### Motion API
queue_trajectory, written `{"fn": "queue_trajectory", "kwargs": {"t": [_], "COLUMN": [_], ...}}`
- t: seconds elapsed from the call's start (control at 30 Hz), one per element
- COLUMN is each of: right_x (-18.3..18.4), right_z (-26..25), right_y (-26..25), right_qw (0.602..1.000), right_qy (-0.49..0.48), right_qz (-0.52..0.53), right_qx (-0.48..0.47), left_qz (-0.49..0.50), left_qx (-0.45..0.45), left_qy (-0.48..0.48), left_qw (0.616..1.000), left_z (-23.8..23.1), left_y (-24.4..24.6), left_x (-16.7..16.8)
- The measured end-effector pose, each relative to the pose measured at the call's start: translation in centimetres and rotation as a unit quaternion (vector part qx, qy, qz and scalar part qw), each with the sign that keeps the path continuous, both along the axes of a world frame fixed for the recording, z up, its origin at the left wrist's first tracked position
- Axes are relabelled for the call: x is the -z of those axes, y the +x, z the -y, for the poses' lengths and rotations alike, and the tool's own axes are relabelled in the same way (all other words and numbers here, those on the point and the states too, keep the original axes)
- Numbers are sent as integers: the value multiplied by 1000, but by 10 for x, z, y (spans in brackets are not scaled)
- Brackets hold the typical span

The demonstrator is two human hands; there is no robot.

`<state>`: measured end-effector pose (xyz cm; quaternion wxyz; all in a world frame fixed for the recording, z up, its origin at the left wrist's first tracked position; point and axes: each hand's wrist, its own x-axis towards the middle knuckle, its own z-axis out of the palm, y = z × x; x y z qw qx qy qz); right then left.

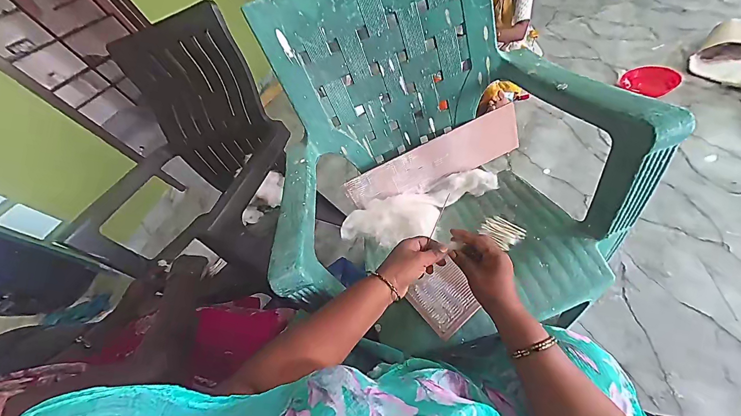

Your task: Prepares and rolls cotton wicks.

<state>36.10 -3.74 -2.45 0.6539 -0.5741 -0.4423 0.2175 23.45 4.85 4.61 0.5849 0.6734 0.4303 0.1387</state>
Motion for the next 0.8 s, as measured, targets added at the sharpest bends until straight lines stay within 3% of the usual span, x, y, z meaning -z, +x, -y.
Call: {"fn": "queue_trajectory", "kwargs": {"t": [0.2,0.33,0.43,0.53,0.8], "right_x": [-6,-4,-7,-10,-9], "right_z": [-4,-5,-4,-5,-11], "right_y": [3,4,6,13,13], "right_qw": [994,994,984,960,956], "right_qy": [-23,-23,-53,-49,-60], "right_qz": [-97,-99,-126,-218,-246], "right_qx": [38,32,117,171,150], "left_qz": [21,7,-5,-15,-183], "left_qx": [-22,-6,-12,-43,-75], "left_qy": [54,76,79,85,198], "left_qw": [998,997,997,995,960], "left_z": [-4,-6,-8,-18,-65], "left_y": [9,17,24,32,57], "left_x": [5,9,10,15,38]}}
